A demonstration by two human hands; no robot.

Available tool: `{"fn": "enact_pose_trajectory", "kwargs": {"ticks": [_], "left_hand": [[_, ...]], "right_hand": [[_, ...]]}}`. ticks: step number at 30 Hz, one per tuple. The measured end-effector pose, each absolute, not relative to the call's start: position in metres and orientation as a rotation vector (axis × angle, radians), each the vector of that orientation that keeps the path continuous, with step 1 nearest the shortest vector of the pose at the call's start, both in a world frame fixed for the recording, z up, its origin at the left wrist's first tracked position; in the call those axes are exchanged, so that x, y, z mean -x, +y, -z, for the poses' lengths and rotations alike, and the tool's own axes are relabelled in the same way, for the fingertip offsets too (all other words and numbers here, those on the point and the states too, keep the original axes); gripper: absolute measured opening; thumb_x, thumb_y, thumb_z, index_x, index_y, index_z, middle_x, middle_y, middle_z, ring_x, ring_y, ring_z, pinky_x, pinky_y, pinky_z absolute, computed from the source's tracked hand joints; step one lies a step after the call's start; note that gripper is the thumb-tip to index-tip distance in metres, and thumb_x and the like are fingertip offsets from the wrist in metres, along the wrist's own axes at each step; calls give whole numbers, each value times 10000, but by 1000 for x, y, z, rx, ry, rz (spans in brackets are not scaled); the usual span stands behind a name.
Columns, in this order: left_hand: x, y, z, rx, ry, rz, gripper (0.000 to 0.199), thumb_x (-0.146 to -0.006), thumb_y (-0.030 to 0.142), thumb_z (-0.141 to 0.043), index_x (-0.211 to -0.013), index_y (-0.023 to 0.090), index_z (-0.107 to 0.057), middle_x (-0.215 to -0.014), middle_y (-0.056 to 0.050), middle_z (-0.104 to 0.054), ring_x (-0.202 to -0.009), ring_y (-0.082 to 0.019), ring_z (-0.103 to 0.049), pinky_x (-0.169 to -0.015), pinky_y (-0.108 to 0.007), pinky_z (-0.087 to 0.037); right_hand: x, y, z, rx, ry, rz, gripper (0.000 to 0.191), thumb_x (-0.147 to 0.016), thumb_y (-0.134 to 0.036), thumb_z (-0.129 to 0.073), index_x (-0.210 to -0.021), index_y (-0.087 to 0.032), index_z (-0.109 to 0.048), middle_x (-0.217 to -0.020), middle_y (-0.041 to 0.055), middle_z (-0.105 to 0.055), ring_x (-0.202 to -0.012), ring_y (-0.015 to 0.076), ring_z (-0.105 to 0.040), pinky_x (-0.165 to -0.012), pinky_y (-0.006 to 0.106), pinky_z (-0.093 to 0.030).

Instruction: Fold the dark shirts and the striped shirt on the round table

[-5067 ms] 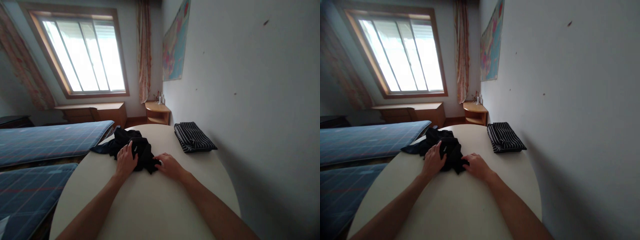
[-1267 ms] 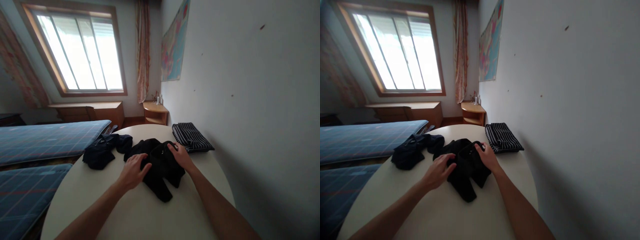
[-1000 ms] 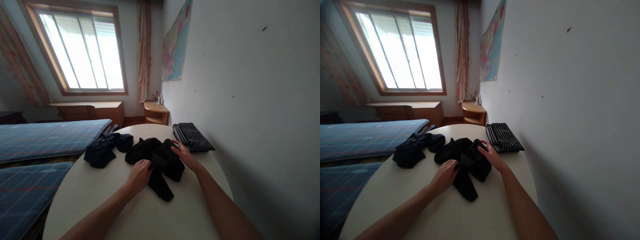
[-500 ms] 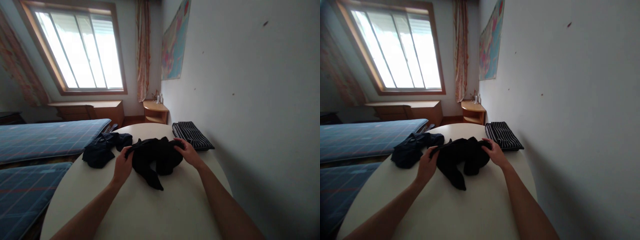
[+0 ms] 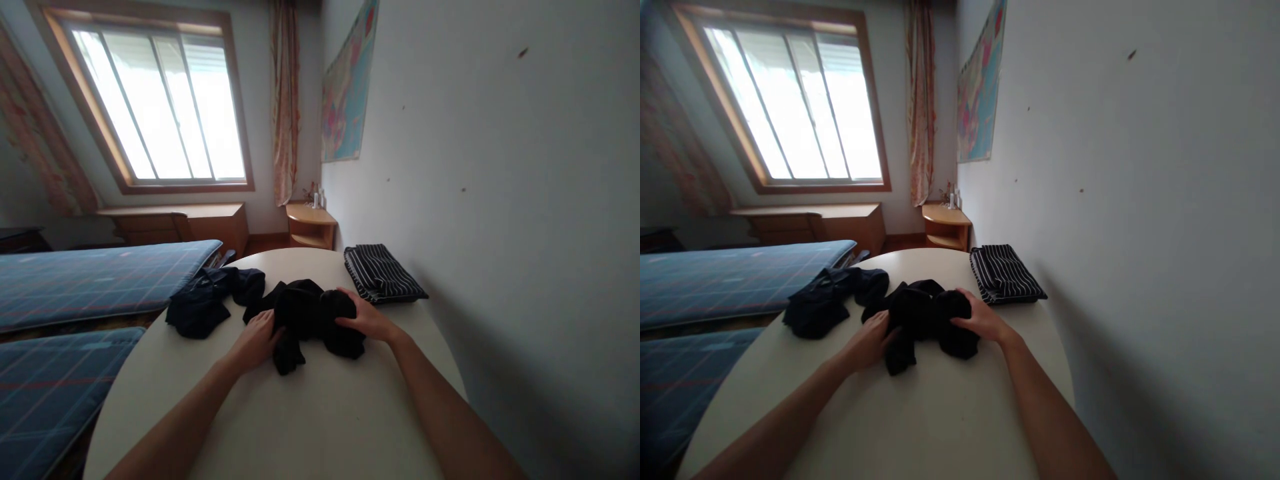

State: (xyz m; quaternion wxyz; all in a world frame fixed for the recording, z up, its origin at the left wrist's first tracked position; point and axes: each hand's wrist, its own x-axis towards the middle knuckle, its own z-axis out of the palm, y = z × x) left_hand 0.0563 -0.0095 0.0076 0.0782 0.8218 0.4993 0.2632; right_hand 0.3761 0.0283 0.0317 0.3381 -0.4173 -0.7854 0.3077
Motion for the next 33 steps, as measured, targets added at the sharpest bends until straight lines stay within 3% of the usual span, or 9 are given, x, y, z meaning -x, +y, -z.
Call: {"fn": "enact_pose_trajectory", "kwargs": {"ticks": [4, 9, 12, 16, 21, 24, 30, 33], "left_hand": [[-47, -11, -21, -2471, 1400, -683, 444, -864, 165, -448, -1294, 192, -555, -1145, -118, -697, -1062, -277, -648, -944, -403, -494], [-30, -13, -29, -2252, 1380, -909, 415, -828, 287, -489, -1201, 214, -655, -1146, -78, -714, -1100, -280, -643, -1010, -402, -473], [-23, -17, -40, -2070, 1409, -1184, 395, -796, 318, -490, -1107, 181, -691, -1032, -68, -732, -1011, -273, -662, -966, -399, -501], [-24, -18, -66, -1977, 1275, -1390, 374, -780, 274, -467, -1057, 173, -698, -935, -40, -722, -870, -227, -664, -846, -348, -541], [-25, 6, -98, -2101, 1216, -1492, 373, -741, 223, -445, -974, 167, -731, -1131, -71, -697, -1096, -247, -614, -1032, -386, -452], [-16, 39, -108, -2112, 1370, -1531, 432, -715, 205, -427, -1017, 163, -734, -1137, -66, -702, -1102, -241, -614, -1047, -382, -442], [-8, 100, -92, -1801, 1791, -1237, 534, -727, 193, -522, -1244, 130, -636, -1147, -107, -709, -1085, -251, -651, -995, -370, -482], [-18, 102, -69, -1761, 1866, -1197, 520, -764, 281, -603, -1252, 101, -613, -1206, -158, -672, -1171, -292, -610, -1042, -416, -445]], "right_hand": [[-384, 24, -45, 1041, -2103, -1014, 629, -713, -380, -784, -1289, -192, -614, -1208, 88, -684, -1089, 266, -643, -1001, 423, -481], [-395, 17, -59, 1031, -1994, -1139, 461, -723, -375, -766, -1131, -170, -702, -1035, 66, -735, -968, 230, -679, -917, 382, -517], [-401, 15, -64, 996, -1863, -1059, 388, -697, -353, -781, -1040, -183, -718, -1005, 58, -736, -959, 223, -681, -917, 384, -519], [-403, 18, -73, 963, -1680, -876, 376, -713, -355, -762, -1059, -222, -700, -1043, 50, -733, -990, 225, -680, -943, 406, -518], [-394, 36, -94, 973, -1552, -480, 343, -772, -373, -713, -1083, -229, -693, -1066, 47, -729, -1014, 235, -670, -994, 441, -493], [-387, 56, -108, 959, -1542, -310, 324, -824, -341, -646, -1125, -227, -678, -1127, 52, -714, -1080, 232, -646, -1051, 442, -453], [-373, 96, -97, 1063, -1827, -273, 634, -857, -283, -566, -1468, -215, -412, -1502, 94, -458, -1396, 209, -412, -1197, 410, -282], [-367, 104, -67, 1229, -2006, -274, 738, -813, -263, -625, -1498, -179, -363, -1534, 142, -401, -1426, 247, -366, -1194, 445, -278]]}}
